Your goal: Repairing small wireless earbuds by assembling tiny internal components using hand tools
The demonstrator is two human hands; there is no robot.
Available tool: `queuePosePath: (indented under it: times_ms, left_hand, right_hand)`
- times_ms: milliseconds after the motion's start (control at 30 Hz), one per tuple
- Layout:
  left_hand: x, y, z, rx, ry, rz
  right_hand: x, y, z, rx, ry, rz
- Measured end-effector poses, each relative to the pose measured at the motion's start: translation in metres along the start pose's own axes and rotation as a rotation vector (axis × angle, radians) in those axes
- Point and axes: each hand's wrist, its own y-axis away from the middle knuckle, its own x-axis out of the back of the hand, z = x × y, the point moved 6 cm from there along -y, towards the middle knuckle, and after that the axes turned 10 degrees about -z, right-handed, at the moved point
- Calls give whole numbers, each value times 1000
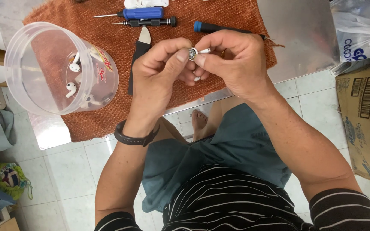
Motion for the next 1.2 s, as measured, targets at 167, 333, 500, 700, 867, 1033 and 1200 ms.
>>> queuePosePath:
  times_ms: [167, 333, 500, 700, 867, 1033, 1200]
  left_hand:
    - [3, -1, 14, -14, -175, -95]
    - [0, -5, 24, 101, -274, -96]
    - [0, -1, 21, 24, -314, 10]
    - [-7, 1, 29, -55, -310, -1]
    - [-4, 4, 13, -59, -256, 66]
    - [-2, 12, -2, -84, -15, 67]
    - [-1, 16, 13, -161, -241, 9]
  right_hand:
    - [-1, -1, -3, 69, 13, -61]
    - [-3, -1, -4, 100, 32, -120]
    - [-2, 0, -2, 79, 0, -101]
    - [0, 0, 6, 26, -56, -65]
    - [4, 1, 15, -16, -133, -13]
    - [6, 3, 21, -1, -188, -28]
    - [2, 5, 18, 21, -190, -87]
